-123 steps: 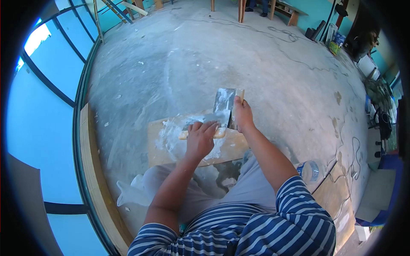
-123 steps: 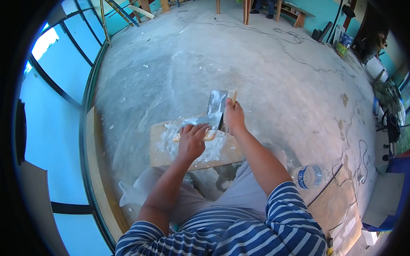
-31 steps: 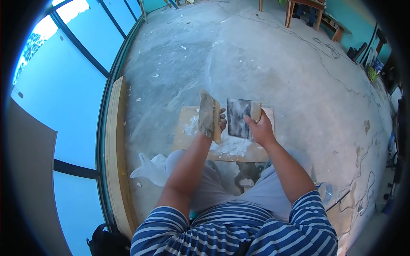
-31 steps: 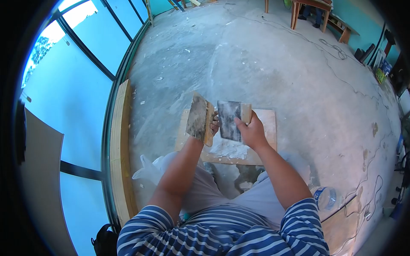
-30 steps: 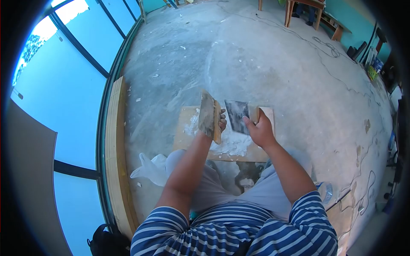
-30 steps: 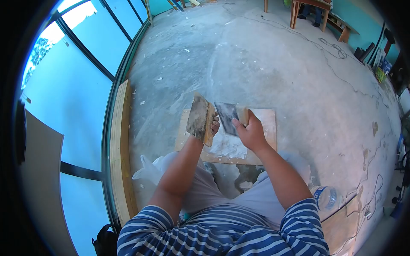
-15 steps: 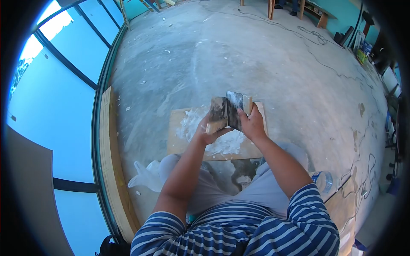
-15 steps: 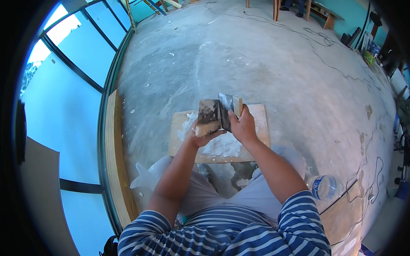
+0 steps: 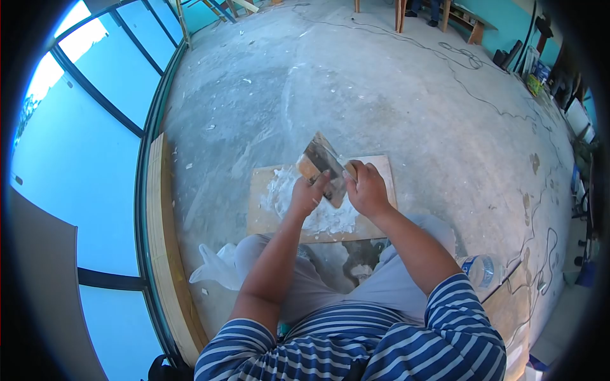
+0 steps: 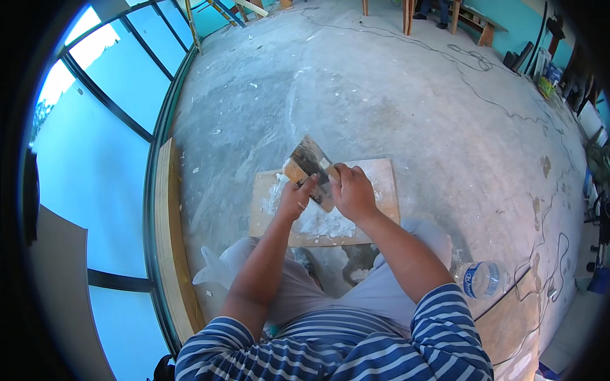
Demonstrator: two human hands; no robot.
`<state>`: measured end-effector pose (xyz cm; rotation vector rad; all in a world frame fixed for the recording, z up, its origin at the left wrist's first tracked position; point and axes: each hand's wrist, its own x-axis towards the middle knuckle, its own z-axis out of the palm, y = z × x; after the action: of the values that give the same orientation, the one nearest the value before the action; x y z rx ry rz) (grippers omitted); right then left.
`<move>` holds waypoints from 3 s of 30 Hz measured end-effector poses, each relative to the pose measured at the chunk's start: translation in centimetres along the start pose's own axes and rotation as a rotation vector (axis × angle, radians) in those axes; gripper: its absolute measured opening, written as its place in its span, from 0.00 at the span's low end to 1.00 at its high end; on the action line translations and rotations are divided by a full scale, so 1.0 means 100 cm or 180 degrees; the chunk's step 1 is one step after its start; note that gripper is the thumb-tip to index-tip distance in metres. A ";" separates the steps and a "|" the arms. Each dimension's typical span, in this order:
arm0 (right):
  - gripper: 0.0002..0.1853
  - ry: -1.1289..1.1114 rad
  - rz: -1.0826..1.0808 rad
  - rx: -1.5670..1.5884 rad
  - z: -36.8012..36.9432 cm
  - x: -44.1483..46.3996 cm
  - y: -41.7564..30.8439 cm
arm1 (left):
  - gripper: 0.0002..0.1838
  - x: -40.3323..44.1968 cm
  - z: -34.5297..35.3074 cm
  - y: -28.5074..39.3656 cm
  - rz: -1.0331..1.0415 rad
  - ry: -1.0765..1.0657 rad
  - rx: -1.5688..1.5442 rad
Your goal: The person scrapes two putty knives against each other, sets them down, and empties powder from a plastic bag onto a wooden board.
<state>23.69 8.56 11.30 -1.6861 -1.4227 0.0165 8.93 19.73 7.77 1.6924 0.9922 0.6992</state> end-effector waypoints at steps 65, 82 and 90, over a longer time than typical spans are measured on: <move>0.13 -0.0419 -0.0280 -0.0250 0.019 -0.016 -0.024 | 0.25 -0.017 -0.005 0.001 0.1702 0.1185 0.1510; 0.14 0.0205 -0.0351 -0.0272 0.012 0.000 -0.009 | 0.17 -0.028 0.024 0.008 0.0233 0.0203 -0.1965; 0.16 -0.0013 -0.0135 -0.0255 0.009 -0.002 -0.017 | 0.17 -0.028 0.031 0.015 -0.0261 0.0011 -0.2428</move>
<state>21.83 8.83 11.72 -1.7211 -1.4792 -0.0616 10.49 15.60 8.24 0.9773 0.6631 0.8832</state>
